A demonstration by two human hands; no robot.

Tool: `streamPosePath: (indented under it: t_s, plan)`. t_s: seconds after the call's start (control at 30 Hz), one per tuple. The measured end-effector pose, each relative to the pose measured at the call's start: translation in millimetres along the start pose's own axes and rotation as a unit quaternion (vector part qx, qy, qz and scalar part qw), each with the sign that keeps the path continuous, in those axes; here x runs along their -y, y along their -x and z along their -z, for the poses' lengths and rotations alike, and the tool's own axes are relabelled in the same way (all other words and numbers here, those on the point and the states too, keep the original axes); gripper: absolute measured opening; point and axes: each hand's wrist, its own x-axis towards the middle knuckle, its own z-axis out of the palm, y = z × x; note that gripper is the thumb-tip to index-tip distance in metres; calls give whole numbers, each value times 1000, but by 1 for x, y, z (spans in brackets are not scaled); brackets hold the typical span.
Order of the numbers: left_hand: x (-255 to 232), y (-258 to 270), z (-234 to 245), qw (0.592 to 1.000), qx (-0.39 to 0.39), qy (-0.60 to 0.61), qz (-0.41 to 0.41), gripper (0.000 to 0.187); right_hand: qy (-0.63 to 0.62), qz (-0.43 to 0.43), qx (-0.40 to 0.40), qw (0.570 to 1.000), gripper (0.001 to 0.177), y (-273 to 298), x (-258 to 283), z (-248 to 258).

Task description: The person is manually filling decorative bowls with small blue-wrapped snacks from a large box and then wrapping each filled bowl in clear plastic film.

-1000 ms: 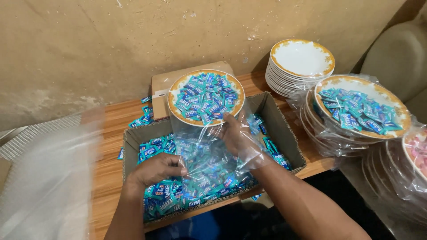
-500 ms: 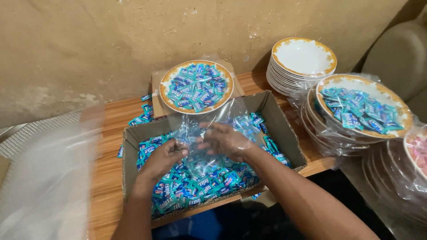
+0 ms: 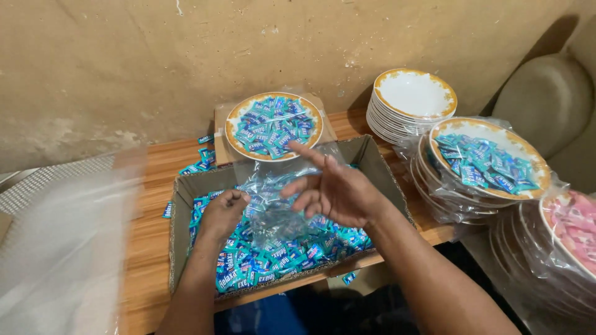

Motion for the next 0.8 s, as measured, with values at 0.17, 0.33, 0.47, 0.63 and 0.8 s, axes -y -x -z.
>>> streamPosePath:
  t_s: [0.17,0.33,0.47,0.63,0.8]
  plan:
    - [-9,3,-8,997,-11,72,31,32,29,-44,-369,928,58,-2,-8,91]
    - [-9,-3,-22,967,-24,251,47,34,6,-64,-444,893,49,-4,-11,106]
    - [-8,-4,-17,947,17,319,32,22,66,-57,-429,899,29,-5,-12,101]
    - [0,-10,-9,961,-5,277,24,17,116,-78,-441,886,36,-2,-11,101]
    - [-17,6,-3,976,22,212,31,19,167,-120,-402,892,39,-1,-18,106]
